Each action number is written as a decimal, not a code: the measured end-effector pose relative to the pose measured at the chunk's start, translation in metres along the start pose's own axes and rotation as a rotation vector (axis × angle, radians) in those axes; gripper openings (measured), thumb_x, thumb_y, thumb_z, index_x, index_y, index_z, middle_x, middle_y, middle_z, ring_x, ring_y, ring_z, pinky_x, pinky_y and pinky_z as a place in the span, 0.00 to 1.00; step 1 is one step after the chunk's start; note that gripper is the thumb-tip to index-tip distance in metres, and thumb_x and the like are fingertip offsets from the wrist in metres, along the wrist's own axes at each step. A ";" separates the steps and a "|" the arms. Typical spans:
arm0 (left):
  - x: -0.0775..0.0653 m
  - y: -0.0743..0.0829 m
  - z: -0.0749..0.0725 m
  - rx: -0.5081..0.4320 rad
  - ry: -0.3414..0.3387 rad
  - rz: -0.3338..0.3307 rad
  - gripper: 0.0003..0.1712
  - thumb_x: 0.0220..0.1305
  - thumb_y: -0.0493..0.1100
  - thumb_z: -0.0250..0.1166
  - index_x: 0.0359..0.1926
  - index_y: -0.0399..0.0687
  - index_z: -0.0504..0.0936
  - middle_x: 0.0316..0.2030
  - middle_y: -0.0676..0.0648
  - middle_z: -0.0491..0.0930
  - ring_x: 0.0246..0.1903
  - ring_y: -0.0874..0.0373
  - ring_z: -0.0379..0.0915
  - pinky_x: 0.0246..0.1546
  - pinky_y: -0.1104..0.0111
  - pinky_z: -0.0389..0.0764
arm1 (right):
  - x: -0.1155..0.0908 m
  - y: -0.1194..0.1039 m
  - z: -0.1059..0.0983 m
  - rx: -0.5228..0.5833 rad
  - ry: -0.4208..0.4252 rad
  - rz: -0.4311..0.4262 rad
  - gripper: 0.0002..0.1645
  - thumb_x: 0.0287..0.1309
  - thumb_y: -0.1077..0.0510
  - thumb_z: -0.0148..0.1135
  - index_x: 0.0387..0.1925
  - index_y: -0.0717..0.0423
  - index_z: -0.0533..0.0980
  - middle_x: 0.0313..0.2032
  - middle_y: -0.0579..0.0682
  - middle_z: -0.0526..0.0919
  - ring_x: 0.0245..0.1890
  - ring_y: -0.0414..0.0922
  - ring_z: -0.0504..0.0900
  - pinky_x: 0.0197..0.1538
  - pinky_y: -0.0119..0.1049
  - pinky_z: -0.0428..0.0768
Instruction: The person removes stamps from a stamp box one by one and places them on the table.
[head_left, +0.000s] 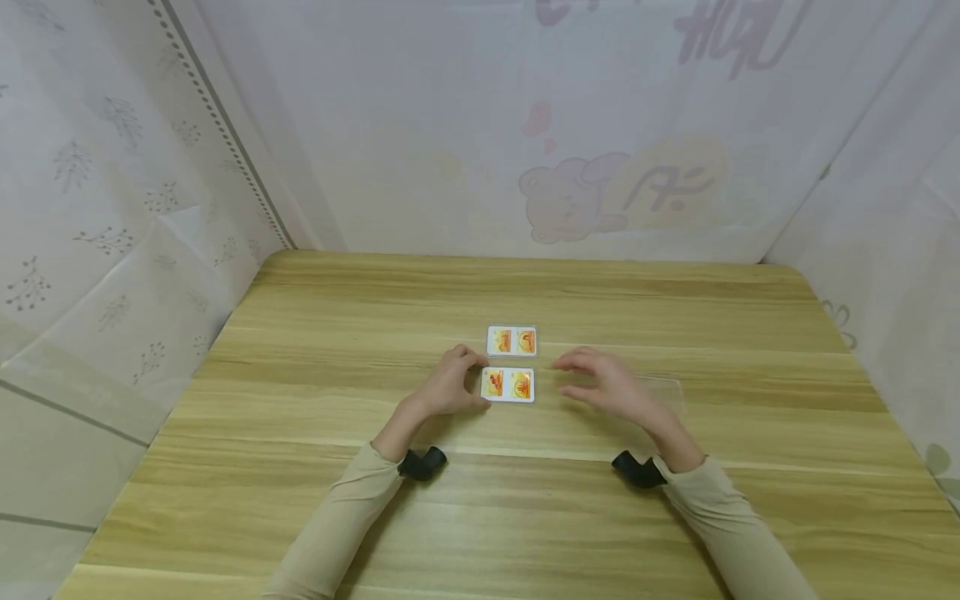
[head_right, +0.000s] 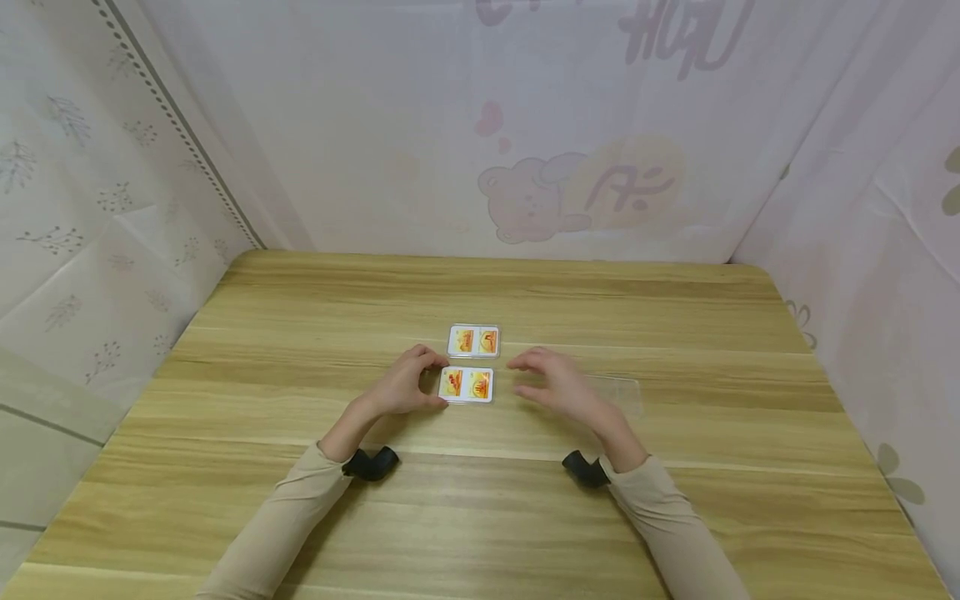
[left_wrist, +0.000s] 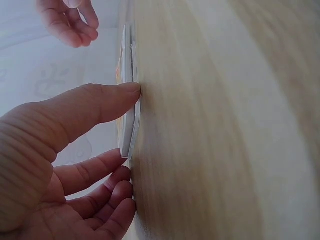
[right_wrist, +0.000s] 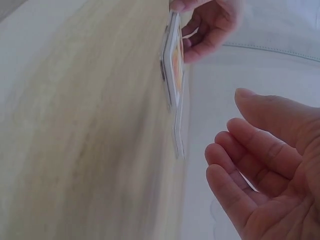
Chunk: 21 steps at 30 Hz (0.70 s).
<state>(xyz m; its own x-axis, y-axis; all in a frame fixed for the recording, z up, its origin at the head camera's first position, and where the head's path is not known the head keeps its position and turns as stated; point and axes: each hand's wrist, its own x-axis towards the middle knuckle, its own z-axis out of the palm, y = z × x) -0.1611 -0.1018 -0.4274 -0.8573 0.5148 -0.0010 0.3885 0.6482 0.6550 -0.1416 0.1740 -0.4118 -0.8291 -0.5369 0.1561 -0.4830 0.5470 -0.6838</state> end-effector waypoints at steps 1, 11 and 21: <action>0.000 0.000 0.000 0.000 0.000 0.000 0.32 0.41 0.37 0.76 0.50 0.31 0.76 0.47 0.39 0.70 0.51 0.45 0.65 0.55 0.55 0.68 | 0.001 -0.001 0.001 0.006 -0.005 -0.001 0.20 0.51 0.66 0.67 0.48 0.66 0.77 0.47 0.56 0.80 0.50 0.53 0.77 0.53 0.45 0.75; 0.000 0.000 -0.001 0.007 -0.002 0.015 0.32 0.42 0.37 0.76 0.49 0.31 0.76 0.47 0.38 0.71 0.50 0.45 0.65 0.55 0.55 0.68 | 0.008 -0.004 0.011 -0.019 -0.026 -0.051 0.20 0.50 0.65 0.67 0.47 0.66 0.77 0.46 0.56 0.80 0.47 0.52 0.78 0.51 0.45 0.76; 0.000 -0.001 0.000 0.006 0.002 0.010 0.32 0.41 0.37 0.76 0.49 0.32 0.76 0.46 0.39 0.71 0.50 0.45 0.65 0.54 0.55 0.68 | 0.019 -0.007 0.017 -0.012 -0.038 -0.028 0.19 0.52 0.64 0.67 0.47 0.64 0.77 0.46 0.55 0.80 0.47 0.52 0.78 0.51 0.45 0.77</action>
<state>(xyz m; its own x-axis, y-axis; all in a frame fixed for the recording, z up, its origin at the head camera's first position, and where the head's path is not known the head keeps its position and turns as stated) -0.1617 -0.1024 -0.4280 -0.8539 0.5204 0.0067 0.3991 0.6464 0.6503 -0.1490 0.1490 -0.4167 -0.8040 -0.5760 0.1476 -0.5092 0.5389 -0.6711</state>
